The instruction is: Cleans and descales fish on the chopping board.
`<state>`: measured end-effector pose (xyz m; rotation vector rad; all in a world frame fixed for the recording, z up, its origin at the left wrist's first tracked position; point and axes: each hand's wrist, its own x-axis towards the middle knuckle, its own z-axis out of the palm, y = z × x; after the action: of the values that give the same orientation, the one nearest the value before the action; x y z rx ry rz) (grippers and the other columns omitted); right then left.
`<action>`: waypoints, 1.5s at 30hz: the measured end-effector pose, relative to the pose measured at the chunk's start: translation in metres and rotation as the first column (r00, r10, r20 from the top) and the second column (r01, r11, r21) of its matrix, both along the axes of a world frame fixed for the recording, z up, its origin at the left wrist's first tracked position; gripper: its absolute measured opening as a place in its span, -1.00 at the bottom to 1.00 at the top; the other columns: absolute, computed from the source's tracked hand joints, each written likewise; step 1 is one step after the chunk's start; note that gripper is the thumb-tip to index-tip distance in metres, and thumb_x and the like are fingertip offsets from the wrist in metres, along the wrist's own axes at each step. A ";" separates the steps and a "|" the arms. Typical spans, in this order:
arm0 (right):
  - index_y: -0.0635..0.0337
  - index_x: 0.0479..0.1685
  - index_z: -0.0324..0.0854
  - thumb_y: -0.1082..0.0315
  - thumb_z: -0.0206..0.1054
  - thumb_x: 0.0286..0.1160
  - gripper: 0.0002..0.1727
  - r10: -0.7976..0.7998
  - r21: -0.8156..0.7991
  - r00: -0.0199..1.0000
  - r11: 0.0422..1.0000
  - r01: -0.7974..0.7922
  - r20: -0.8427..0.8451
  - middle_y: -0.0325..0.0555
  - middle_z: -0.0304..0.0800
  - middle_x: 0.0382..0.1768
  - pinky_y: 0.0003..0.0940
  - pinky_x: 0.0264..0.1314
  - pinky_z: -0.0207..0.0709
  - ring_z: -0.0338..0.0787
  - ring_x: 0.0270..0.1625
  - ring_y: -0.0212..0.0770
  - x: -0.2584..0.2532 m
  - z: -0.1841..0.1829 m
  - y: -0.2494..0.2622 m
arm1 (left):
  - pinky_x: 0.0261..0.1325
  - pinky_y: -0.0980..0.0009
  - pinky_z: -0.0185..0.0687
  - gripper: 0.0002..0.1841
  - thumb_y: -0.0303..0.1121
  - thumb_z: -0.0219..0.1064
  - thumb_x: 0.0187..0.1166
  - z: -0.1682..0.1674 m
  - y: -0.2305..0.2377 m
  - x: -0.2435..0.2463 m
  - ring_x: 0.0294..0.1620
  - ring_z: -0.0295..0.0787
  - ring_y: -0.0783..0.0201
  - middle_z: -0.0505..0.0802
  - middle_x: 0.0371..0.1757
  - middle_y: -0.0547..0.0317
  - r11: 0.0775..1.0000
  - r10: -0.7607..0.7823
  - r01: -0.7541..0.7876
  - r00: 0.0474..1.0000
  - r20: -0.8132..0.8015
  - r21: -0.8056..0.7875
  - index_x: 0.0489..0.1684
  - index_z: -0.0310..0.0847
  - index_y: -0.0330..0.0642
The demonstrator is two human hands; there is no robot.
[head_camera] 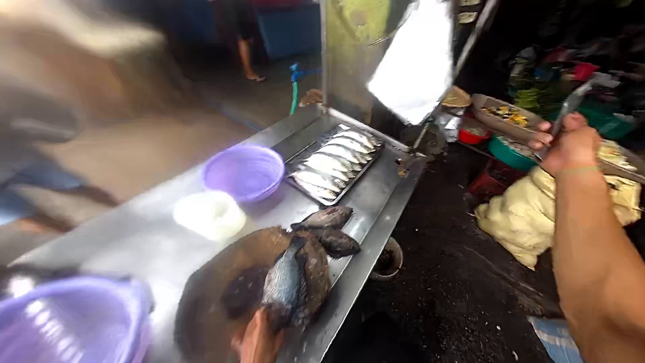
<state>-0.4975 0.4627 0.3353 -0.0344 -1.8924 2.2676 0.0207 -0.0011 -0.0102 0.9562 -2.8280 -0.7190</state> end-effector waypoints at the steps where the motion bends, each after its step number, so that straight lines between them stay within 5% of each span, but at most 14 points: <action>1: -0.37 0.51 0.27 0.00 -0.23 0.92 -0.65 0.164 0.154 0.985 0.973 -0.170 0.051 -0.41 0.64 -0.36 -0.50 -0.51 0.49 0.55 -0.57 -0.44 0.023 -0.017 -0.031 | 0.41 -0.51 0.34 -0.20 -0.26 0.71 0.09 0.008 0.003 -0.003 0.21 0.78 -0.34 0.83 0.17 -0.31 0.999 0.028 -0.029 0.999 0.026 0.040 0.44 0.52 -0.31; 3: -0.26 0.72 0.13 0.11 -0.20 0.86 -0.52 0.476 0.408 0.855 0.752 -0.517 0.207 -0.39 0.66 -0.45 -0.48 -0.66 0.51 0.54 -0.67 -0.43 0.076 -0.064 -0.109 | 0.47 -0.43 0.37 -0.13 -0.23 0.71 0.10 0.026 0.007 -0.007 0.21 0.79 -0.30 0.85 0.16 -0.26 0.979 0.101 -0.120 0.988 0.114 0.168 0.54 0.42 -0.27; 6: 0.11 0.86 0.09 0.23 -0.05 0.85 -0.39 0.686 0.617 0.537 0.161 -0.770 0.491 -0.03 0.72 -0.31 -0.20 -0.50 0.61 0.62 -0.56 -0.18 0.152 -0.152 -0.214 | 0.35 -0.13 0.66 0.04 -0.28 0.74 -0.10 0.022 0.023 0.006 0.25 0.79 -0.14 0.80 0.21 -0.26 0.774 0.403 -0.336 0.915 -0.008 0.536 0.59 0.28 -0.30; 9: -0.01 0.86 0.19 0.19 -0.02 0.86 -0.41 0.720 0.620 0.258 -0.294 -0.728 0.645 0.24 0.80 0.09 0.15 0.14 0.67 0.83 -0.09 0.11 0.209 -0.233 -0.290 | -0.18 0.27 0.78 -0.14 -0.62 0.45 0.00 0.018 0.050 0.022 -0.22 0.76 0.24 0.74 -0.05 0.01 0.207 0.870 -0.172 0.482 -0.102 0.963 0.51 0.20 -0.25; 11: -0.09 0.87 0.18 0.15 -0.05 0.88 -0.41 0.718 0.608 0.169 -0.414 -0.677 0.676 0.23 0.77 0.25 0.21 0.36 0.58 0.83 0.12 0.17 0.239 -0.264 -0.328 | -0.56 0.30 0.63 -0.63 -0.56 0.13 0.52 0.020 0.057 0.031 -0.71 0.47 0.33 0.53 -0.58 0.26 -0.153 0.959 0.066 0.252 0.132 0.986 0.25 0.28 0.00; 13: -0.17 0.87 0.17 0.10 -0.06 0.88 -0.41 0.705 0.626 0.179 -0.446 -0.640 0.686 0.19 0.73 0.38 0.25 0.50 0.49 0.77 0.33 0.21 0.257 -0.281 -0.366 | -0.65 0.32 0.58 -0.92 -0.31 0.02 0.75 0.018 0.055 0.037 -0.84 0.34 0.34 0.44 -0.75 0.30 -0.320 0.936 0.160 0.203 0.287 0.934 -0.03 0.40 0.00; 17: -0.09 0.88 0.15 0.14 -0.08 0.87 -0.40 0.647 0.645 0.288 -0.420 -0.639 0.706 0.25 0.71 0.40 0.30 0.53 0.46 0.70 0.44 0.28 0.300 -0.304 -0.416 | -0.75 0.38 0.43 -0.74 -0.27 0.11 0.79 0.017 0.040 0.025 -0.80 0.30 0.34 0.57 -0.52 0.14 -0.302 0.939 0.049 0.187 0.289 0.952 0.36 0.34 0.01; 22: -0.06 0.84 0.23 0.17 -0.08 0.86 -0.43 0.700 0.572 0.048 -0.539 -0.619 0.712 0.21 0.80 0.23 0.19 0.46 0.54 0.80 0.29 0.18 0.334 -0.274 -0.373 | -0.82 0.44 0.29 -0.61 -0.33 0.20 0.72 0.024 0.020 0.016 -0.80 0.28 0.35 0.67 -0.36 0.03 -0.263 0.941 -0.063 0.205 0.270 0.963 0.48 0.34 -0.03; 27: 0.07 0.82 0.22 0.20 -0.08 0.86 -0.43 0.688 0.605 0.270 -0.304 -0.736 0.674 0.23 0.77 0.27 0.18 0.49 0.53 0.77 0.33 0.18 0.346 -0.290 -0.381 | -0.74 0.40 0.40 -0.40 -0.37 0.32 0.66 0.030 0.025 -0.009 -0.72 0.40 0.32 0.73 -0.23 -0.04 -0.154 0.930 -0.136 0.314 0.190 0.979 0.69 0.23 -0.06; 31: 0.01 0.81 0.26 0.18 -0.06 0.86 -0.44 0.709 0.587 0.125 -0.457 -0.669 0.694 0.24 0.75 0.32 0.21 0.52 0.50 0.75 0.37 0.20 0.309 -0.276 -0.364 | -0.70 0.39 0.47 -0.46 -0.34 0.33 0.67 0.025 0.015 -0.004 -0.67 0.51 0.29 0.77 -0.21 -0.05 -0.103 0.911 -0.158 0.380 0.157 0.982 0.64 0.31 -0.08; 35: 0.10 0.81 0.25 0.21 -0.06 0.86 -0.43 0.738 0.574 0.183 -0.319 -0.754 0.650 0.25 0.71 0.38 0.13 0.59 0.47 0.72 0.43 0.16 0.347 -0.268 -0.367 | -0.65 0.37 0.53 -0.42 -0.30 0.37 0.67 0.024 0.016 -0.011 -0.61 0.59 0.26 0.80 -0.18 -0.07 -0.064 0.882 -0.179 0.451 0.140 0.982 0.66 0.30 -0.10; 39: 0.04 0.77 0.31 0.20 -0.05 0.86 -0.46 0.694 0.564 0.114 -0.466 -0.682 0.711 0.25 0.74 0.33 0.23 0.53 0.48 0.73 0.40 0.22 0.319 -0.262 -0.366 | -0.57 0.32 0.59 -0.50 -0.25 0.33 0.72 0.022 0.023 -0.002 -0.53 0.62 0.24 0.77 -0.14 -0.05 -0.003 0.872 -0.215 0.478 0.108 0.977 0.61 0.36 -0.09; 42: 0.08 0.78 0.29 0.22 -0.05 0.85 -0.45 0.697 0.571 0.154 -0.417 -0.707 0.700 0.26 0.73 0.32 0.22 0.53 0.49 0.72 0.40 0.23 0.320 -0.268 -0.367 | -0.50 0.26 0.68 -0.49 -0.22 0.32 0.73 0.026 0.024 -0.009 -0.40 0.74 0.17 0.80 0.00 -0.11 0.016 0.872 -0.227 0.480 0.097 0.974 0.64 0.36 -0.08; 45: -0.03 0.79 0.30 0.16 -0.04 0.86 -0.45 0.742 0.589 0.044 -0.492 -0.641 0.669 0.22 0.78 0.27 0.23 0.46 0.53 0.78 0.32 0.21 0.325 -0.251 -0.358 | -0.53 0.30 0.63 -0.48 -0.21 0.29 0.75 0.021 0.019 -0.005 -0.45 0.71 0.20 0.81 -0.06 -0.09 0.041 0.859 -0.247 0.504 0.092 0.968 0.66 0.35 -0.10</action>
<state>-0.1720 0.1047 0.0846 2.3543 -3.2644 0.5279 0.0155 0.0182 0.0104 1.5198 -0.9632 -2.0591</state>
